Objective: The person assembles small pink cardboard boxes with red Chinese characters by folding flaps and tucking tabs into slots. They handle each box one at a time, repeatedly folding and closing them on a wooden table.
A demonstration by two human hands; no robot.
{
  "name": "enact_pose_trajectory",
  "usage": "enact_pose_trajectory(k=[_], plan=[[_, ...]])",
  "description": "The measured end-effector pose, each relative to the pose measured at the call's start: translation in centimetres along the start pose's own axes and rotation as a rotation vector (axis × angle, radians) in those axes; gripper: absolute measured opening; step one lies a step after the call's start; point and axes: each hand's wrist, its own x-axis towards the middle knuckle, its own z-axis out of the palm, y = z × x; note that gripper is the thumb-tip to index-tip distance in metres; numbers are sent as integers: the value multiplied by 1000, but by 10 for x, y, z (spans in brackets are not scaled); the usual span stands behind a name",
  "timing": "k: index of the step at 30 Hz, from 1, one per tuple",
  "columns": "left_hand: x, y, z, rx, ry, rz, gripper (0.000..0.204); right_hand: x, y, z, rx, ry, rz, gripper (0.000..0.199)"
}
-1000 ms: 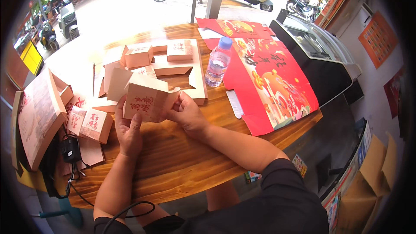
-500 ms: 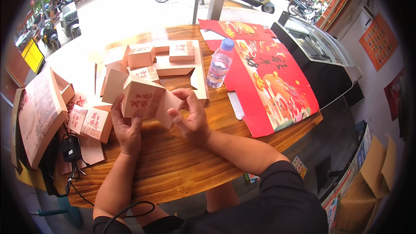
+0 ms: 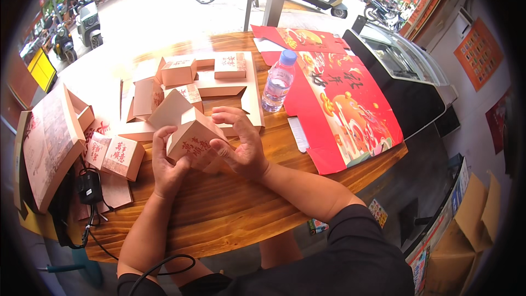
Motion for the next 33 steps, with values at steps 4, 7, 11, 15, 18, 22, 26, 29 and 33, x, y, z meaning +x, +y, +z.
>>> enact_pose_trajectory(k=[4,7,11,15,18,22,26,29,33], plan=[[0,1,-1,-38,-32,-14,58,-3,1,0,145,-101,120,43],[0,-2,-2,-74,-31,-35,60,-3,1,0,186,-127,124,39],[-1,3,3,-171,25,-15,61,-3,1,1,206,-174,172,40],[1,-3,2,-205,76,42,64,-6,-2,5,406,-190,309,47],[2,-13,-4,-176,121,71,68,-12,2,11,655,-216,472,52],[4,-18,-6,-205,189,42,61,-11,4,9,634,-233,514,53],[4,-22,-9,-170,220,42,48,-13,9,12,670,-218,526,43],[5,-17,-4,-99,207,87,45,-14,9,11,689,-229,564,29],[2,-23,-8,-50,161,112,39,-13,14,11,631,-204,546,27]])
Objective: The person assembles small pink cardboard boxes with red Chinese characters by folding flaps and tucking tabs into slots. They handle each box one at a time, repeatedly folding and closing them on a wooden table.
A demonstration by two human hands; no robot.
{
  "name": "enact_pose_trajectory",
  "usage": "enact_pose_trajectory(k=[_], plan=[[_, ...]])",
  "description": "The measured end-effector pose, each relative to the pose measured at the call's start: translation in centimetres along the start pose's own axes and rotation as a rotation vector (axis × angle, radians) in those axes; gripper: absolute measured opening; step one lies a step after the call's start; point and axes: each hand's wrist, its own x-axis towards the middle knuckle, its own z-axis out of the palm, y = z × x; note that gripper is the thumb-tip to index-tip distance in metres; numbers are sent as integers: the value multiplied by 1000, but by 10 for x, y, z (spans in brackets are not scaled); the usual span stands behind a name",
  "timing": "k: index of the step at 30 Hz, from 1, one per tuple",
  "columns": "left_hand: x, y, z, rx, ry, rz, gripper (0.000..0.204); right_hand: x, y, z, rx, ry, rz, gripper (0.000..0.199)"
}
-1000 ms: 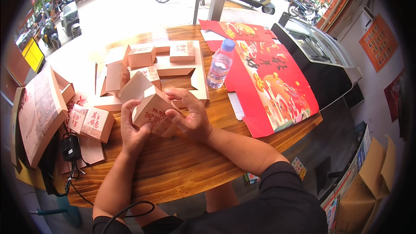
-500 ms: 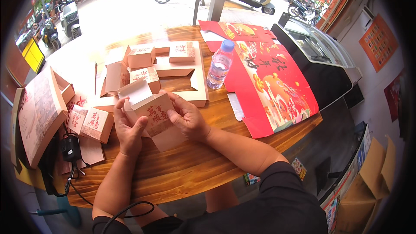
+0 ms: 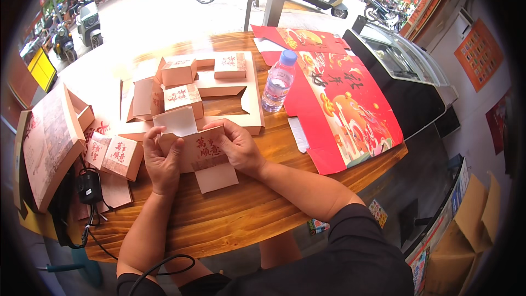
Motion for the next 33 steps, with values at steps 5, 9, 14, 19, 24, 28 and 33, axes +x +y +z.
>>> enact_pose_trajectory(k=[5,9,14,19,24,28,33], plan=[[-3,-2,-5,-7,-53,5,36,1,5,-1,22,36,14,26],[-2,4,1,-29,17,-2,30,-1,-3,3,8,38,43,20],[0,7,6,-45,75,37,24,-3,1,2,-9,20,-35,20],[1,-2,-7,-75,75,61,18,-3,-1,2,-36,27,-59,20],[3,-2,-2,-89,136,50,13,-3,0,3,15,16,-62,21],[5,-9,-7,-10,168,56,11,-8,-5,4,7,-23,26,23],[6,-7,-10,-45,90,21,21,-7,-3,7,-37,21,-55,28]])
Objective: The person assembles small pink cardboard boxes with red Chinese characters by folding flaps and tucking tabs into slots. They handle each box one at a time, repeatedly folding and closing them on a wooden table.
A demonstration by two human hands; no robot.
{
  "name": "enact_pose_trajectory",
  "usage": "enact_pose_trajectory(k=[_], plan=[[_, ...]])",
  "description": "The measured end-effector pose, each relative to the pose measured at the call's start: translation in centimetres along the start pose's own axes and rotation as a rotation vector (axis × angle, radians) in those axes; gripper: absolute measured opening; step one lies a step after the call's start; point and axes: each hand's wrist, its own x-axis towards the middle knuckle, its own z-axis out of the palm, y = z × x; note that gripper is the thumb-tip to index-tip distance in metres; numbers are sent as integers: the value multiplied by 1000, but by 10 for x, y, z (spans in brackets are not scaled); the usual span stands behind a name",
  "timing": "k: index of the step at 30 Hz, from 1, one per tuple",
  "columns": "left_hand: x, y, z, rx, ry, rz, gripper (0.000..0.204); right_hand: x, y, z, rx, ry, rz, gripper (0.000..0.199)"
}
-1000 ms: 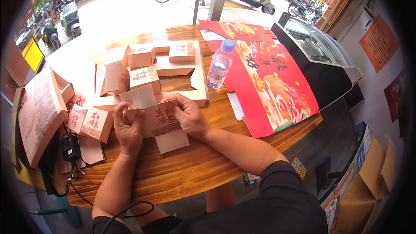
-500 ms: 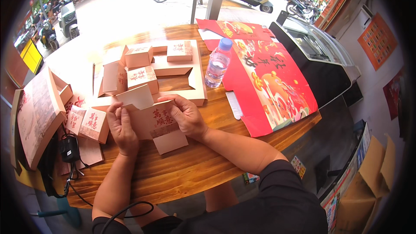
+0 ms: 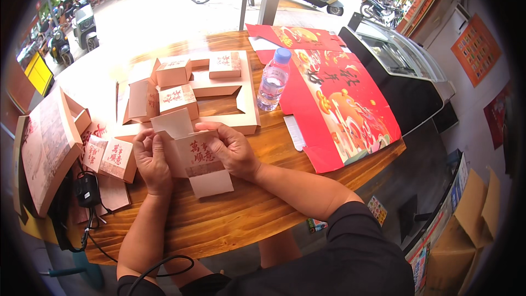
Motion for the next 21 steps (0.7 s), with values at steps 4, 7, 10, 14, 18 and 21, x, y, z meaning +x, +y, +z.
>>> enact_pose_trajectory(k=[4,7,10,14,18,21], plan=[[-3,9,14,33,-91,-38,47,1,7,-1,5,63,-43,30],[-3,16,20,28,-219,-15,62,0,7,0,44,44,-31,33],[-4,19,22,35,-252,-46,67,0,-1,1,-43,36,-74,32],[-5,23,26,-4,-234,-72,60,-1,-5,-2,-244,10,-175,35],[-8,20,16,-48,-292,-87,46,1,-4,-3,-260,12,-152,32],[-8,19,16,-15,-303,-124,24,0,-1,-7,-358,21,-157,32]])
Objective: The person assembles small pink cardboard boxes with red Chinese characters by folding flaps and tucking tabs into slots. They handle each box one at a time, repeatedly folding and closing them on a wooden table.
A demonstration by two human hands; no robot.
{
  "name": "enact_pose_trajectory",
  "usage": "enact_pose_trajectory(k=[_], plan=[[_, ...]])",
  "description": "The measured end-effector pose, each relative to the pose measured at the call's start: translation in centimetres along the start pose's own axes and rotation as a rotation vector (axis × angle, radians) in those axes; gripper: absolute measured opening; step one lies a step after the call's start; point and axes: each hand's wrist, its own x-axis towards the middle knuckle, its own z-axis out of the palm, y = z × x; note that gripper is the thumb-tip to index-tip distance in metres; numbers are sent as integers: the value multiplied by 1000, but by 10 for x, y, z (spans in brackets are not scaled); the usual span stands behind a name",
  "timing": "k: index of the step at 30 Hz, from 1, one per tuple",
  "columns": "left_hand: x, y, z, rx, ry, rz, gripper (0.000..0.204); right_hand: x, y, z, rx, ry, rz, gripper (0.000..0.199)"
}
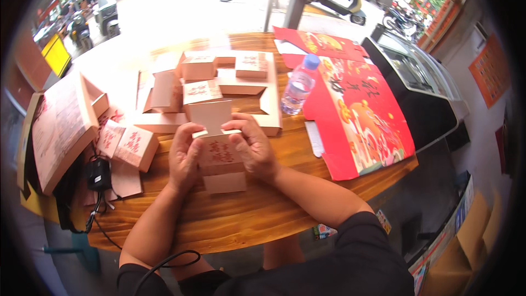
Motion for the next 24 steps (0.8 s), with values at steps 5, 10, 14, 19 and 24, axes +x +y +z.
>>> enact_pose_trajectory(k=[5,10,14,19,24], plan=[[1,-6,-9,92,-37,-20,15,-1,3,2,167,-29,62,28],[-2,-1,-3,23,6,-50,17,-6,7,7,237,40,109,39],[-2,3,2,-55,-6,-50,21,-2,4,10,260,93,46,43],[1,0,3,-41,-5,17,32,-3,4,2,217,23,67,36],[-1,-1,1,-112,-73,9,42,-1,5,3,203,33,19,39]])
